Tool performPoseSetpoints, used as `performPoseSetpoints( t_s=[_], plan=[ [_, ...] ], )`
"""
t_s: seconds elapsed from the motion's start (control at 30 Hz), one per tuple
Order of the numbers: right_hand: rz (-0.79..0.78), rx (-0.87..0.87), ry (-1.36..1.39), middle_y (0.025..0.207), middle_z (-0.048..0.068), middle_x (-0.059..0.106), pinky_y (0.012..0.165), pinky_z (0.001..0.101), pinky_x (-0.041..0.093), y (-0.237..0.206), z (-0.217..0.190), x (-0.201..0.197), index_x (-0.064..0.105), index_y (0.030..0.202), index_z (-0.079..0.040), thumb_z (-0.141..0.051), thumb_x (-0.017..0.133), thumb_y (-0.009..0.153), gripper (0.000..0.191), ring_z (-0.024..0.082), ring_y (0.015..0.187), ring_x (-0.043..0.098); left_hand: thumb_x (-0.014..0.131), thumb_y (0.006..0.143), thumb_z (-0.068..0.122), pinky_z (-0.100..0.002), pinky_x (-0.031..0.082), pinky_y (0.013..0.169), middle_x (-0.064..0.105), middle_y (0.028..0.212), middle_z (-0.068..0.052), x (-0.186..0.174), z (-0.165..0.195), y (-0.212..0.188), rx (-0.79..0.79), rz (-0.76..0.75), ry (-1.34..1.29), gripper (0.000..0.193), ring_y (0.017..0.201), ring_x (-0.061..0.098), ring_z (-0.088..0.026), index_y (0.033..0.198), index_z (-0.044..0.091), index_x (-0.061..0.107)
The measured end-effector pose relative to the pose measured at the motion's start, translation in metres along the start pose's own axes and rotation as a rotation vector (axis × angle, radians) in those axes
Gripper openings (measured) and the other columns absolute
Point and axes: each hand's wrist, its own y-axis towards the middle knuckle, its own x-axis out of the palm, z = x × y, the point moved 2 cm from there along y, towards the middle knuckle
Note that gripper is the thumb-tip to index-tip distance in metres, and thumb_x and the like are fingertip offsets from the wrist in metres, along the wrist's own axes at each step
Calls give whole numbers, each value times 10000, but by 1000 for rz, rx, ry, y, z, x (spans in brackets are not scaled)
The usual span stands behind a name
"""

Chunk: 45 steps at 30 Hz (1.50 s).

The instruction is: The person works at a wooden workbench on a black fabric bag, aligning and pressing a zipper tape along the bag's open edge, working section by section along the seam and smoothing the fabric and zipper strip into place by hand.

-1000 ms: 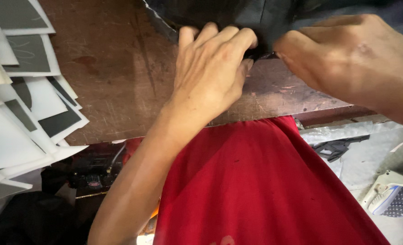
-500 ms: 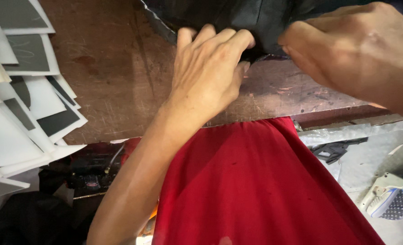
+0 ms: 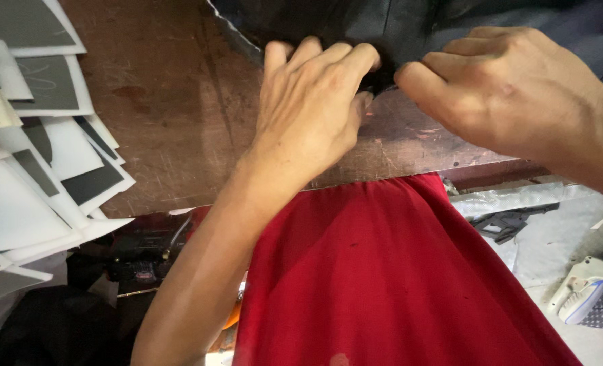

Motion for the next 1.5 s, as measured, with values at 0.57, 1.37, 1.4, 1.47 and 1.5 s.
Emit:
performPoseSetpoints(
  t_s=[0.57,1.37,1.4,1.47,1.5],
  plan=[
    [-3,37,45,585,22,577,535,332,536,1,5,-1,625,891,-67,-147,718,937,131,187,613,663,792,843,109,-426,347,866,705,954,-5,-1,1,2,-7,-35,4,307,910,606,-238,1129,117,682],
    [-37,59,154,666,51,634,493,319,538,-5,10,3,589,832,-52,-69,719,859,135,194,616,686,797,862,141,-426,344,864,708,967,-8,-6,6,5,-22,-93,18,314,903,600,-238,1156,125,684],
    [-50,54,132,664,47,635,497,314,539,-4,10,3,589,833,-55,-88,724,840,140,190,624,689,797,863,142,-425,344,864,707,972,-11,-6,6,5,-21,-97,23,319,906,597,-241,1160,122,683],
    [-79,47,83,660,39,637,504,304,542,-4,10,2,589,837,-63,-127,734,802,163,182,640,694,797,858,142,-426,344,864,708,974,-13,-6,6,6,-19,-101,23,326,906,596,-242,1162,121,682],
    [-170,73,60,654,26,639,497,294,540,-6,13,2,604,877,-84,-160,694,861,119,159,611,684,796,852,143,-426,344,865,708,971,-10,-6,6,6,-20,-101,20,329,904,597,-240,1161,123,683]
  ],
)
